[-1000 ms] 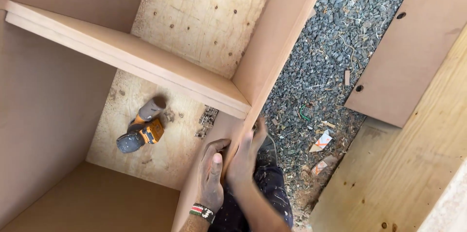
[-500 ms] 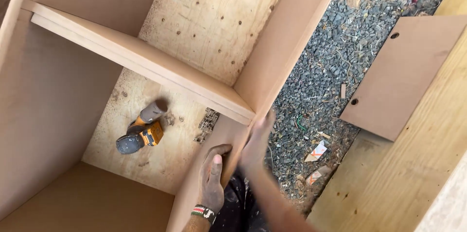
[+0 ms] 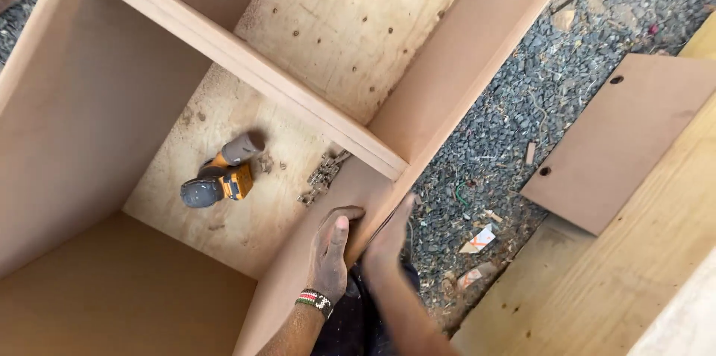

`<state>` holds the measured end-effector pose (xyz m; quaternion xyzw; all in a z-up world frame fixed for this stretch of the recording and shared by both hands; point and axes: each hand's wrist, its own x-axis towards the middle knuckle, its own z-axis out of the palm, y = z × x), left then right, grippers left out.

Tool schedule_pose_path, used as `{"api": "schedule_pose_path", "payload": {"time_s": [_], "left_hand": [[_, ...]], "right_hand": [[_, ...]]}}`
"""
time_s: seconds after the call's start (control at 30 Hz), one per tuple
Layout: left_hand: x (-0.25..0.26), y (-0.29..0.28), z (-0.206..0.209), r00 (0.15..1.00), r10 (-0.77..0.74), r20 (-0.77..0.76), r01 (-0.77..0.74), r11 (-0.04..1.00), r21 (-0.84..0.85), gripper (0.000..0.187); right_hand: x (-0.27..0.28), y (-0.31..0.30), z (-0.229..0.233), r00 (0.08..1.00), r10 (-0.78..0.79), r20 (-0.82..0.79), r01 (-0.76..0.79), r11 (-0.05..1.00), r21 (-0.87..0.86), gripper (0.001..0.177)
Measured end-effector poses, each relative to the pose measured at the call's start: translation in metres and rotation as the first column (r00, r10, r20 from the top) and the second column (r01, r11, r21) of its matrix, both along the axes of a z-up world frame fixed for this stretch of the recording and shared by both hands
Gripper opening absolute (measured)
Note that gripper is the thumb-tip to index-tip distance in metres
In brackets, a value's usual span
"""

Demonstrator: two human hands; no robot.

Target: Sanding the edges of a wooden cabinet using a sanding block

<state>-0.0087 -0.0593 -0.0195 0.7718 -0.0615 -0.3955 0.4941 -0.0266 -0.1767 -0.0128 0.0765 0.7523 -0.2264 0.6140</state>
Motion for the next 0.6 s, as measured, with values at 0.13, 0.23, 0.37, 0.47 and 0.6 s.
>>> {"api": "schedule_pose_path", "payload": {"time_s": [0.13,0.23,0.37,0.47,0.6], "left_hand": [[0.002,-0.016,-0.003,0.999,-0.041,-0.011,0.041,0.999,0.009,0.058],[0.000,-0.027,-0.004,0.991,-0.119,0.054,0.115,0.991,0.064,0.062],[-0.014,-0.033,-0.022,0.998,0.024,-0.056,-0.025,1.000,-0.004,0.055],[-0.022,-0.039,-0.021,0.985,0.109,-0.134,-0.115,0.993,-0.034,0.060],[-0.027,-0.033,-0.053,0.664,0.585,-0.465,-0.659,0.752,0.005,0.054]], "right_hand": [[-0.044,-0.131,-0.009,0.766,0.563,-0.310,-0.643,0.678,-0.356,0.045],[-0.095,-0.197,0.018,0.576,0.594,-0.561,-0.776,0.185,-0.603,0.059],[-0.110,-0.257,0.064,-0.060,0.244,-0.968,-0.850,-0.521,-0.079,0.042],[-0.051,-0.235,0.076,-0.130,-0.278,-0.952,-0.556,-0.774,0.302,0.045],[-0.113,-0.053,0.016,-0.124,-0.986,0.114,-0.018,0.117,0.993,0.025]]}}
